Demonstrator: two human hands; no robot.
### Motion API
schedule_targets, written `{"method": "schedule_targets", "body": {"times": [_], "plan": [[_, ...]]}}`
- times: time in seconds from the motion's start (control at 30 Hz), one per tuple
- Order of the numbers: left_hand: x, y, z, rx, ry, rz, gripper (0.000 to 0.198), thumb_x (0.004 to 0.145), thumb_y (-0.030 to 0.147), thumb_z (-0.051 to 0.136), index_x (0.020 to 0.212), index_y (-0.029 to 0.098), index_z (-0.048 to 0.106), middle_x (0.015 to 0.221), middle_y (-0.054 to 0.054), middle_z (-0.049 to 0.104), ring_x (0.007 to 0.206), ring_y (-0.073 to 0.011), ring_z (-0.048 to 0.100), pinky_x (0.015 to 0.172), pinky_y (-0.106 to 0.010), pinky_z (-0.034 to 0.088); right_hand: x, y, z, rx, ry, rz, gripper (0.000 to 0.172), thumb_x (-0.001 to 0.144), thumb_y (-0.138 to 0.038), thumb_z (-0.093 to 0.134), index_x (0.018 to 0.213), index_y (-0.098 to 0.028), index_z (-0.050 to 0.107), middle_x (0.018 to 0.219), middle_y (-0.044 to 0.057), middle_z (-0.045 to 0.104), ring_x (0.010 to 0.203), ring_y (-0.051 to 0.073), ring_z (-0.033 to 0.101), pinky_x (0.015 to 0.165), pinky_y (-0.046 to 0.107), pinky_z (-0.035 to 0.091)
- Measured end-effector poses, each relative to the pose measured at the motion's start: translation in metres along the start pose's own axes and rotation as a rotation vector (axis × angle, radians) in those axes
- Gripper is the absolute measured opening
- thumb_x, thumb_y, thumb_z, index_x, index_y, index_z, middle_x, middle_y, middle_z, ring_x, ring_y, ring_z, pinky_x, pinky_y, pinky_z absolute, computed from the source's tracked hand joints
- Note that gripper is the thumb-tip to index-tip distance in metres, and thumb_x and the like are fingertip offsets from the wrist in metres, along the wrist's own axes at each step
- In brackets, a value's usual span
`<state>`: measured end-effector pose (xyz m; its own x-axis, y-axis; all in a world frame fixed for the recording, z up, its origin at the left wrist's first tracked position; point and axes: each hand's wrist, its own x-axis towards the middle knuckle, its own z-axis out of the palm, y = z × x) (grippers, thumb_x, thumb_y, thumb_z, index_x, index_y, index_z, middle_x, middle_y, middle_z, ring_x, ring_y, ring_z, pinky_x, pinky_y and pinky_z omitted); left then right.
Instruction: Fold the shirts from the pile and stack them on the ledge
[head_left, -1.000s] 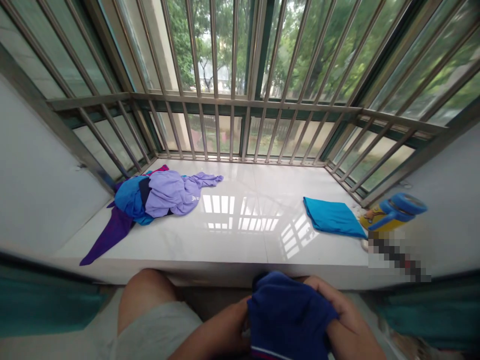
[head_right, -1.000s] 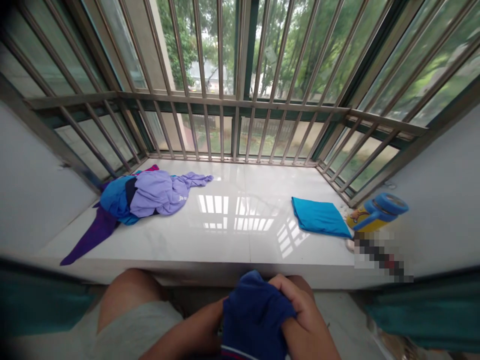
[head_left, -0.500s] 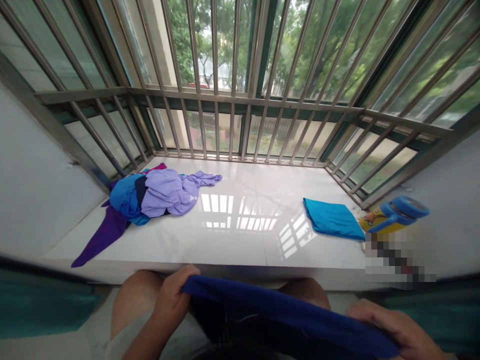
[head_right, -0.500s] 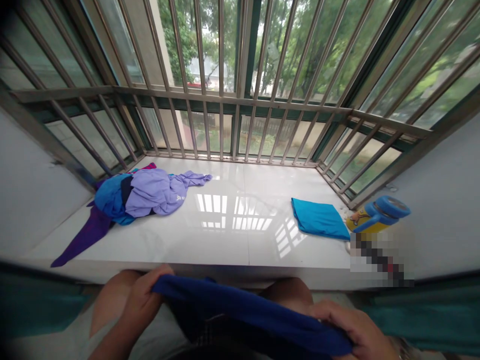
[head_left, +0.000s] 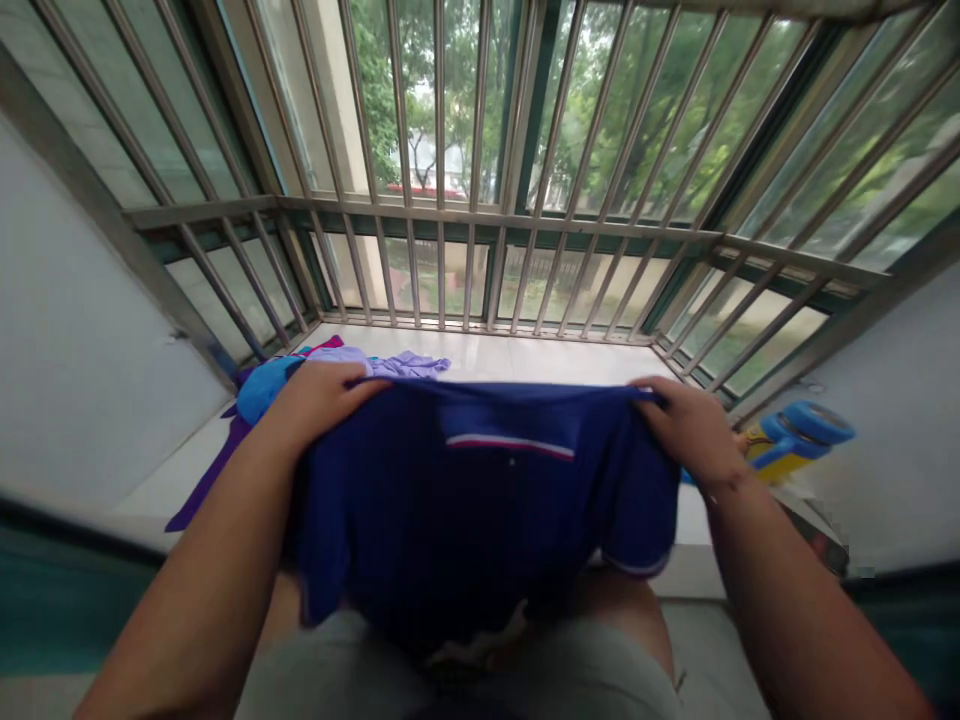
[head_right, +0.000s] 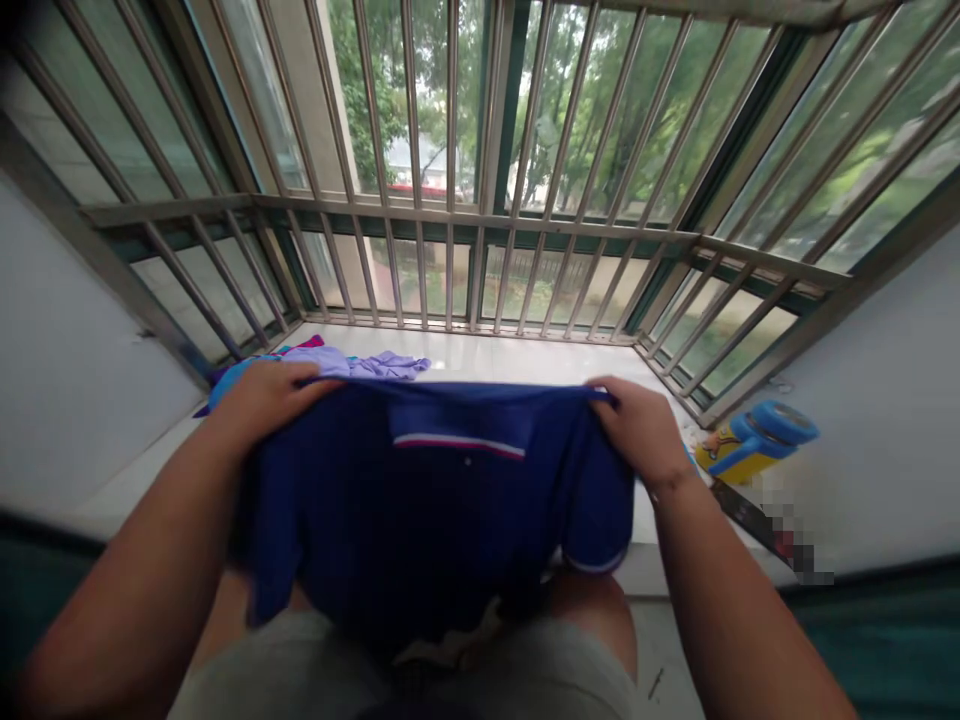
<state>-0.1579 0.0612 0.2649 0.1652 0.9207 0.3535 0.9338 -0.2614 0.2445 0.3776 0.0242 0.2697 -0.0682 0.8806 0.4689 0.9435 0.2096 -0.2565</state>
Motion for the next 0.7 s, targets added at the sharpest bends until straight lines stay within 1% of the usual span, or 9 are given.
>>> {"method": "schedule_targets", "body": {"times": [0.1, 0.13, 0.2, 0.27, 0.37, 0.43, 0.5, 0.6, 0.7], "plan": [[0.083, 0.01, 0.033, 0.125, -0.009, -0.178, 0.034, 0.099, 0.051, 0.064, 0.104, 0.02, 0.075, 0.102, -0.012, 0.077, 0.105, -0.0302, 0.067, 0.094, -0.036, 0.052, 0.074, -0.005, 0.04, -0.096, 0.046, 0.093, 0.031, 0.105, -0.036, 0.052, 0.12, -0.023, 0.075, 0.123, 0.017, 0.075, 0.114, 0.033, 0.068, 0.102, 0.054, 0.053], [0.098, 0.017, 0.047, 0.168, -0.025, -0.218, 0.029, 0.099, 0.042, 0.067, 0.114, 0.018, 0.073, 0.112, -0.015, 0.075, 0.112, -0.0314, 0.065, 0.098, -0.039, 0.051, 0.086, -0.009, 0.054, -0.134, 0.043, 0.134, 0.031, 0.104, -0.034, 0.055, 0.128, -0.024, 0.072, 0.131, 0.017, 0.072, 0.118, 0.033, 0.064, 0.103, 0.054, 0.052], [0.107, 0.035, 0.079, 0.213, -0.035, -0.208, 0.032, 0.101, 0.03, 0.064, 0.128, 0.014, 0.068, 0.128, -0.021, 0.07, 0.121, -0.0336, 0.064, 0.104, -0.042, 0.05, 0.089, -0.022, 0.08, -0.165, 0.022, 0.188, 0.038, 0.103, -0.03, 0.058, 0.139, -0.021, 0.065, 0.142, 0.019, 0.065, 0.126, 0.032, 0.059, 0.106, 0.053, 0.05], [0.089, 0.057, 0.118, 0.18, -0.079, -0.104, 0.031, 0.106, 0.025, 0.054, 0.131, 0.012, 0.066, 0.132, -0.021, 0.069, 0.124, -0.0326, 0.065, 0.107, -0.042, 0.051, 0.067, -0.039, 0.106, -0.146, -0.054, 0.143, 0.041, 0.106, -0.028, 0.053, 0.143, -0.013, 0.062, 0.144, 0.021, 0.062, 0.13, 0.03, 0.056, 0.107, 0.048, 0.049], [0.033, 0.084, 0.18, 0.076, -0.209, 0.124, 0.038, 0.112, 0.032, 0.045, 0.136, 0.012, 0.067, 0.144, -0.02, 0.068, 0.137, -0.031, 0.062, 0.118, -0.042, 0.045, 0.008, -0.061, 0.149, -0.093, -0.178, 0.022, 0.035, 0.108, -0.03, 0.054, 0.135, -0.014, 0.068, 0.139, 0.016, 0.068, 0.129, 0.027, 0.061, 0.106, 0.039, 0.05], [-0.008, 0.092, 0.218, 0.065, -0.289, 0.133, 0.043, 0.108, 0.041, 0.055, 0.14, 0.015, 0.068, 0.155, -0.021, 0.063, 0.143, -0.0344, 0.06, 0.121, -0.047, 0.046, -0.036, -0.069, 0.178, -0.068, -0.261, -0.015, 0.04, 0.099, -0.031, 0.07, 0.136, -0.015, 0.07, 0.141, 0.017, 0.069, 0.131, 0.03, 0.063, 0.11, 0.04, 0.05], [-0.044, 0.091, 0.245, 0.032, -0.358, 0.107, 0.057, 0.108, 0.048, 0.054, 0.157, 0.019, 0.058, 0.17, -0.02, 0.049, 0.157, -0.0373, 0.047, 0.128, -0.056, 0.038, -0.075, -0.068, 0.203, -0.057, -0.399, -0.004, 0.053, 0.099, -0.035, 0.072, 0.148, -0.017, 0.065, 0.157, 0.02, 0.061, 0.146, 0.036, 0.055, 0.121, 0.05, 0.044], [-0.083, 0.078, 0.263, -0.004, -0.35, 0.087, 0.067, 0.109, 0.054, 0.047, 0.169, 0.026, 0.044, 0.179, -0.013, 0.034, 0.167, -0.0353, 0.03, 0.135, -0.062, 0.023, -0.121, -0.061, 0.225, -0.043, -0.501, 0.039, 0.06, 0.109, -0.044, 0.055, 0.165, -0.024, 0.051, 0.175, 0.015, 0.041, 0.163, 0.037, 0.034, 0.131, 0.062, 0.028], [-0.107, 0.066, 0.261, 0.0, -0.321, 0.078, 0.068, 0.109, 0.056, 0.045, 0.172, 0.03, 0.04, 0.181, -0.008, 0.031, 0.168, -0.0342, 0.028, 0.135, -0.063, 0.021, -0.147, -0.053, 0.225, 0.016, -0.482, -0.004, 0.06, 0.11, -0.048, 0.049, 0.167, -0.027, 0.048, 0.177, 0.011, 0.039, 0.166, 0.035, 0.029, 0.133, 0.063, 0.023]]}}
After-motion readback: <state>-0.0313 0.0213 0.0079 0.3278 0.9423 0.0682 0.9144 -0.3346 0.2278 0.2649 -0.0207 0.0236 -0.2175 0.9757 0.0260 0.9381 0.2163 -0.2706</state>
